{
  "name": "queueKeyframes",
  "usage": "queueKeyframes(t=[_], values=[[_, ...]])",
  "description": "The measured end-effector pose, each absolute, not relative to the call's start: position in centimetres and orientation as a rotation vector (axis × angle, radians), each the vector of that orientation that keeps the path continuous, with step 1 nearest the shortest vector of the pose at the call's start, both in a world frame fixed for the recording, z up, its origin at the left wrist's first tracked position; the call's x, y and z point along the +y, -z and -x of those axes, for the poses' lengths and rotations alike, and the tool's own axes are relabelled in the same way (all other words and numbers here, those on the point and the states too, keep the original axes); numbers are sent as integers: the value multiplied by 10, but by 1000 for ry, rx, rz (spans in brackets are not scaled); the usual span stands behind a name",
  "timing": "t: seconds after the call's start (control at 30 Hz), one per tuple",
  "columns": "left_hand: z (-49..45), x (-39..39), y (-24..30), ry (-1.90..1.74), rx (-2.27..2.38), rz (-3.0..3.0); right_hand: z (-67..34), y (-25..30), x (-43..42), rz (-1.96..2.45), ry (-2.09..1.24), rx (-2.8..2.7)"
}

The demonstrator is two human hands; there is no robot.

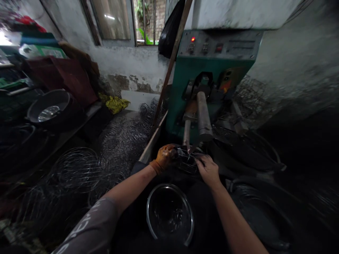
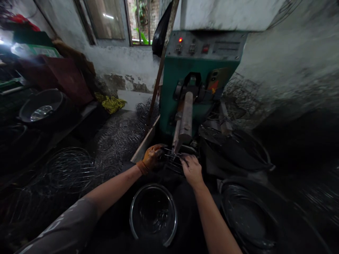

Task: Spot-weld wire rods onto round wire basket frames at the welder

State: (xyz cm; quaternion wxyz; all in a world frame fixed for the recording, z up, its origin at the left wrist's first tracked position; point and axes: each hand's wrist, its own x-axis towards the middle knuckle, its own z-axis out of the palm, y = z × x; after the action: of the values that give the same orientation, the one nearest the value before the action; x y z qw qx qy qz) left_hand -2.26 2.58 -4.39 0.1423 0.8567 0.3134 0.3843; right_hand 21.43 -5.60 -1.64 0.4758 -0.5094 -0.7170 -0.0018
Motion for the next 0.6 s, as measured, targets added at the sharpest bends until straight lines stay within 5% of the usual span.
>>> queueKeyframes(t=[0.6], values=[[12,32,46,-1168,951,-2555,-221,37,-39,1282,218,-1750]])
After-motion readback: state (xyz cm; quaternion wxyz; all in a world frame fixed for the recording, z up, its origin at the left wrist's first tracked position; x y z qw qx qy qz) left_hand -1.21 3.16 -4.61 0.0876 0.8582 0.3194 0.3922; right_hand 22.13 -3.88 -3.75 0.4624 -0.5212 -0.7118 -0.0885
